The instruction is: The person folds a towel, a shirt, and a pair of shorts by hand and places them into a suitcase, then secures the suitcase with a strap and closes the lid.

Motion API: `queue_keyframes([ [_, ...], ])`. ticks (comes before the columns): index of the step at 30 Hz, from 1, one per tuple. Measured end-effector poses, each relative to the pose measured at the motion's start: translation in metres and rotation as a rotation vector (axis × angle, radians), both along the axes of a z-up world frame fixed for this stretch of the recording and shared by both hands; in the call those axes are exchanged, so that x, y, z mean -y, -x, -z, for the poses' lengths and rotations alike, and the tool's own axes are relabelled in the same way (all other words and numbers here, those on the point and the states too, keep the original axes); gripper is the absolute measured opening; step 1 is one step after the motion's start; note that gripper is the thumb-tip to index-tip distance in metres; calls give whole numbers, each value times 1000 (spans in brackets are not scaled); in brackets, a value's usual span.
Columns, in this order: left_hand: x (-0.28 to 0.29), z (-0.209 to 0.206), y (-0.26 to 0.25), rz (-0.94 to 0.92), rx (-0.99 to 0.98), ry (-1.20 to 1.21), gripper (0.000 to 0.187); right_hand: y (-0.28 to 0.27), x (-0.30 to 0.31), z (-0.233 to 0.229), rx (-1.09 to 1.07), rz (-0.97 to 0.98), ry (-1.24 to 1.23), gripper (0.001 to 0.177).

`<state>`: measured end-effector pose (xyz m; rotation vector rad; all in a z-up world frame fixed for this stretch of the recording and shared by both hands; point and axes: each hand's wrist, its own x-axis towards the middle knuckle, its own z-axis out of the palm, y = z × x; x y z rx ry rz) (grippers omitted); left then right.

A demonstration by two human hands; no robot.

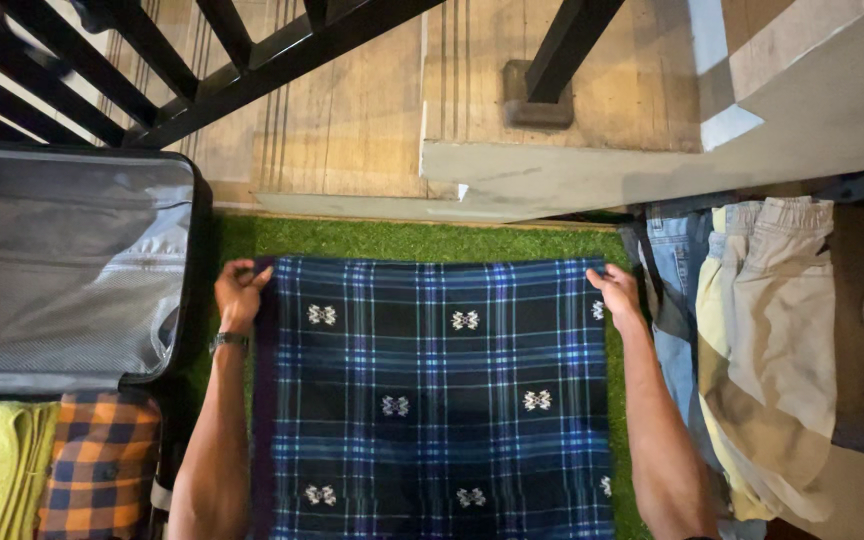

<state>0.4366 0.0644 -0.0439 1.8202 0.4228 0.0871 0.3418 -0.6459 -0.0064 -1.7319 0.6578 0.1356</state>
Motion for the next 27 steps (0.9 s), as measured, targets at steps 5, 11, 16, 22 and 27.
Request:
queue_keyframes([
  [5,11,-22,-31,-39,181,-100,38,-34,8,-1,229,147,87,32],
  [11,17,-16,-82,-87,323,-214,39,-68,13,1,274,137,116,19],
  [16,16,14,-94,-71,314,-288,42,-78,-5,24,179,200,316,27],
  [22,23,35,-91,-107,150,-309,35,-77,-20,37,-55,195,772,36],
  [27,25,20,-82,8,76,-369,29,-78,-21,32,-195,105,813,40],
])
